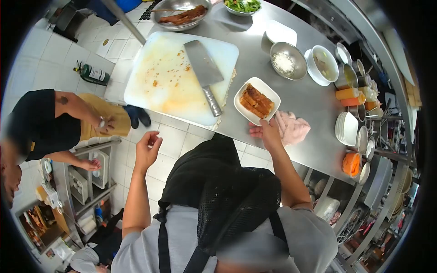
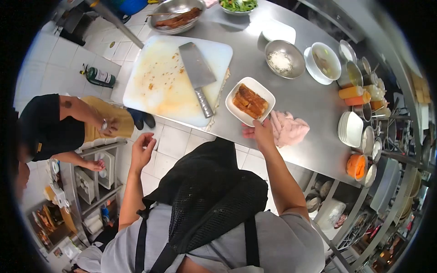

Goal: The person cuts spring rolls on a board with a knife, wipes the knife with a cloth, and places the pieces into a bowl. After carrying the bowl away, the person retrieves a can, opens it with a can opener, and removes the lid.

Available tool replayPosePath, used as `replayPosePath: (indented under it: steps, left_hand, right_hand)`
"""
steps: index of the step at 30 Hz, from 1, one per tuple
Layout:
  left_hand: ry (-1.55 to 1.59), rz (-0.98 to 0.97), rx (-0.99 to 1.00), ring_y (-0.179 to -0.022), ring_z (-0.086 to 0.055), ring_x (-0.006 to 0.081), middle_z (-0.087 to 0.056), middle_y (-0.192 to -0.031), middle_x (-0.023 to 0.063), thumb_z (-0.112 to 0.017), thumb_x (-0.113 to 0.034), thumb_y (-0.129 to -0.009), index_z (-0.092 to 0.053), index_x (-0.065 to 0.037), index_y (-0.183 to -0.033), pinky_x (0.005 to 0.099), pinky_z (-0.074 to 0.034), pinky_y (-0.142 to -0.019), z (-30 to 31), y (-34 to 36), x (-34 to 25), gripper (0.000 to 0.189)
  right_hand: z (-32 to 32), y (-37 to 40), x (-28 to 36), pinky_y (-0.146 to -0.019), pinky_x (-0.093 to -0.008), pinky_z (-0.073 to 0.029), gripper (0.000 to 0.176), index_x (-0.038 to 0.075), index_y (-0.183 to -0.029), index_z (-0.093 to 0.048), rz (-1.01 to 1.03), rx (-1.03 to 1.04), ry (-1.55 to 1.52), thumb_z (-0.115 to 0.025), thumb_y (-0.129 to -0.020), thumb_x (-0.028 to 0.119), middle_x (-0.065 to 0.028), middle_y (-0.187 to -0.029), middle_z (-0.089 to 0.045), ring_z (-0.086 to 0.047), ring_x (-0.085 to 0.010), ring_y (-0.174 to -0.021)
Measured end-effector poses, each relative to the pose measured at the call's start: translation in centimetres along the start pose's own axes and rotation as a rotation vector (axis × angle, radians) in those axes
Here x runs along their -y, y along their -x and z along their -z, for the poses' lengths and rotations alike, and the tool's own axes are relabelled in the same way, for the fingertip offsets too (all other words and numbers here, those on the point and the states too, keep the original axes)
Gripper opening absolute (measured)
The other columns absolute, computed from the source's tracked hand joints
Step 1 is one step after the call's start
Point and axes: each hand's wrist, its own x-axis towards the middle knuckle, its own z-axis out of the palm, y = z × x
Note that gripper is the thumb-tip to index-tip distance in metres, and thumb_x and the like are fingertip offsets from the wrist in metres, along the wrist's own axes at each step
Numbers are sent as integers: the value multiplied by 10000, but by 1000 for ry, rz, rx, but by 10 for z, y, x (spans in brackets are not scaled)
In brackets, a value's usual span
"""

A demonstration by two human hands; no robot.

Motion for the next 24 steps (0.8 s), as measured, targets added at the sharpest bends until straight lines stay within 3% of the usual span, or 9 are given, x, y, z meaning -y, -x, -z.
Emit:
replayPosePath:
  steps: [2, 7, 9, 11, 15, 17, 20, 22, 24]
  left_hand:
    - [-41, 77, -28, -750, -592, 97, -653, -833, 31, -687, -122, -896, -648, -23, -1102, 251, -482, -676, 7, 31, 46, 231]
    - [-39, 338, -113, -643, -561, 109, -622, -733, 33, -639, -134, -928, -643, 1, -1012, 273, -470, -596, 20, 158, 281, 158]
    - [-21, 559, -83, -612, -598, 181, -651, -738, 107, -670, -266, -904, -652, 2, -989, 337, -487, -581, 30, 245, 361, 282]
    - [439, 840, -60, -584, -589, 184, -630, -696, 77, -653, -280, -919, -638, -16, -971, 347, -472, -513, 33, 346, 452, 270]
    - [125, 1020, 45, -562, -588, 196, -632, -727, 81, -619, -287, -937, -621, -52, -989, 321, -440, -452, 47, 464, 392, 240]
    - [325, 1406, -107, -511, -569, 196, -612, -693, 84, -649, -302, -927, -610, -69, -953, 318, -418, -410, 17, 509, 425, 238]
    - [850, 1240, -276, -467, -545, 179, -605, -675, 81, -725, -298, -881, -601, -73, -876, 317, -397, -373, -32, 535, 471, 257]
    - [730, 1172, -348, -487, -554, 159, -607, -670, 61, -690, -304, -896, -608, -68, -777, 307, -415, -392, -51, 512, 441, 277]
    - [682, 1177, -421, -601, -622, 168, -655, -756, 65, -683, -320, -894, -644, -46, -955, 312, -468, -466, -76, 503, 379, 283]
  right_hand:
    - [1, -7, -5, -569, -360, -583, 269, -57, -1202, -432, 6, -43, 35, -423, -968, 75, -216, -929, -673, -656, -242, -646]
    - [-2, 13, 18, -517, -323, -564, 265, -45, -1170, -488, 123, -143, 172, -418, -939, 63, -162, -815, -671, -627, -187, -596]
    - [-8, 31, 30, -492, -307, -551, 239, -51, -1126, -510, 198, -171, 291, -434, -936, 73, -157, -793, -668, -620, -178, -577]
    - [-24, 52, 43, -455, -291, -529, 212, -59, -1066, -534, 242, -164, 362, -463, -930, 88, -152, -770, -666, -601, -160, -539]
    - [-86, 84, 61, -443, -281, -516, 227, -58, -1068, -537, 294, -44, 510, -468, -918, 98, -145, -765, -665, -576, -137, -520]
    - [-134, 86, 56, -431, -268, -501, 237, -51, -1069, -550, 272, 64, 579, -463, -912, 104, -132, -745, -654, -566, -123, -514]
    - [-221, 61, 26, -425, -261, -487, 234, -41, -1057, -564, 276, 359, 643, -457, -905, 101, -124, -733, -650, -560, -121, -509]
    - [-300, 45, -1, -423, -260, -483, 232, -37, -1049, -569, 243, 563, 707, -455, -904, 103, -121, -728, -649, -557, -121, -506]
    - [-349, 57, -6, -434, -262, -476, 224, -27, -1040, -577, 207, 674, 765, -461, -903, 107, -121, -740, -653, -553, -125, -508]
